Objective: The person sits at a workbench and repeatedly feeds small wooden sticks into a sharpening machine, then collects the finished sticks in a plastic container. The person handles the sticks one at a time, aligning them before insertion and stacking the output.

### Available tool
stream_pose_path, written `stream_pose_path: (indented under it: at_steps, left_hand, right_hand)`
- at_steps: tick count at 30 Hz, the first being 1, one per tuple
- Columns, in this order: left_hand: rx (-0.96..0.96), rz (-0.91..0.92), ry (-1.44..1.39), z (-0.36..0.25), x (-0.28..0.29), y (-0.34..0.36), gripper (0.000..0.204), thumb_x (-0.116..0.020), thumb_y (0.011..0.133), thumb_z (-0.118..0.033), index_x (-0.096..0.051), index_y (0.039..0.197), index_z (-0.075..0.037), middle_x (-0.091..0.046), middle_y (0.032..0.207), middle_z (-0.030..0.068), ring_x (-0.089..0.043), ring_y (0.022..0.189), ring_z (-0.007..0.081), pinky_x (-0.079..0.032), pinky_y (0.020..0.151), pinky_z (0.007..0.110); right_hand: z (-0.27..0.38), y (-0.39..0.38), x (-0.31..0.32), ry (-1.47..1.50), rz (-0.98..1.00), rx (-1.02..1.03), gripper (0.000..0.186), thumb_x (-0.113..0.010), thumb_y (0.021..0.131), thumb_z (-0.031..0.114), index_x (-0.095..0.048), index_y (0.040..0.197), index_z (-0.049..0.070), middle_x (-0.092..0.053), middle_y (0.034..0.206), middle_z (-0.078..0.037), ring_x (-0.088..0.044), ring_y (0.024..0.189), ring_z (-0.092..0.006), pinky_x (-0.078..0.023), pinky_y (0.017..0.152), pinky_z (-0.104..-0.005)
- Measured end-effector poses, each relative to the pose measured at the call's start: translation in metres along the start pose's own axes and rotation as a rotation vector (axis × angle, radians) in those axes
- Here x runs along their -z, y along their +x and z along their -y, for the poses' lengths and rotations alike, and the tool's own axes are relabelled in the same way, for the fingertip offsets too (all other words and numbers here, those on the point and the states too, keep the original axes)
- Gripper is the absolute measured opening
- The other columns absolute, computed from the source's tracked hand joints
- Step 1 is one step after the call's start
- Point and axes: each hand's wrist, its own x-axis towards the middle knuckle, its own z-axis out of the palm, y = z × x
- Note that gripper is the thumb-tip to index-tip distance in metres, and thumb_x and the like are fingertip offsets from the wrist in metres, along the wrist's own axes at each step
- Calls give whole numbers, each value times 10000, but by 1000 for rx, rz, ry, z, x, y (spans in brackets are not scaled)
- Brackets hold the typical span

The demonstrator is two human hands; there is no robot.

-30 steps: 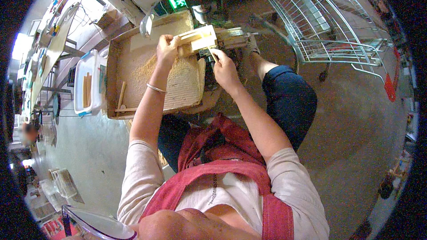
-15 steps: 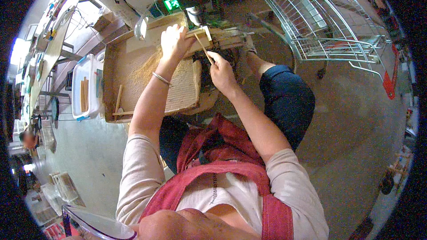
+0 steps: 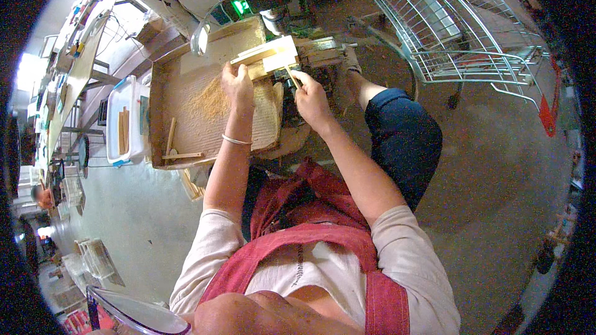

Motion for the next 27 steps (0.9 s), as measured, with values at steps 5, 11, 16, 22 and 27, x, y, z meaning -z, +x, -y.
stream_pose_path:
  at_steps: [5,11,16,22,27]
  left_hand:
    - [-113,-36,-169,40,12,22,483,-670,890,-40,-560,1350,58,-669,1233,242,-635,1170,339,-471,1030,445]
    - [-855,-73,458,-18,-16,-1,218,-733,818,-47,-697,1031,-78,-679,1029,130,-620,1036,349,-492,903,441]
    - [-1013,96,644,-16,-27,14,149,-745,839,-129,-674,966,-94,-645,944,115,-610,934,348,-496,794,450]
    - [-1060,84,596,-15,-38,21,162,-769,806,-141,-622,858,-99,-606,863,102,-599,871,336,-492,741,454]
    - [-1079,69,609,-16,-43,19,134,-738,791,-107,-627,865,-90,-590,878,104,-591,882,336,-490,753,447]
  right_hand:
    - [10,-2,-2,30,30,-39,451,-474,935,-76,-596,1364,-12,-642,807,-59,-512,613,-86,-434,542,-289]
    - [5,-2,0,-40,-8,29,447,-480,932,-66,-596,1362,-20,-684,859,-111,-573,663,-125,-476,594,-323]
    - [-2,2,-4,-31,-27,67,518,-490,930,-35,-582,1432,54,-586,751,0,-476,608,-77,-413,556,-286]
    - [24,-7,-2,43,13,-119,524,-495,924,-27,-572,1435,57,-560,722,0,-448,569,-66,-374,501,-270]
    - [45,-37,9,125,-34,-81,449,-506,938,-25,-595,1373,45,-609,751,-28,-498,590,-98,-423,544,-292]
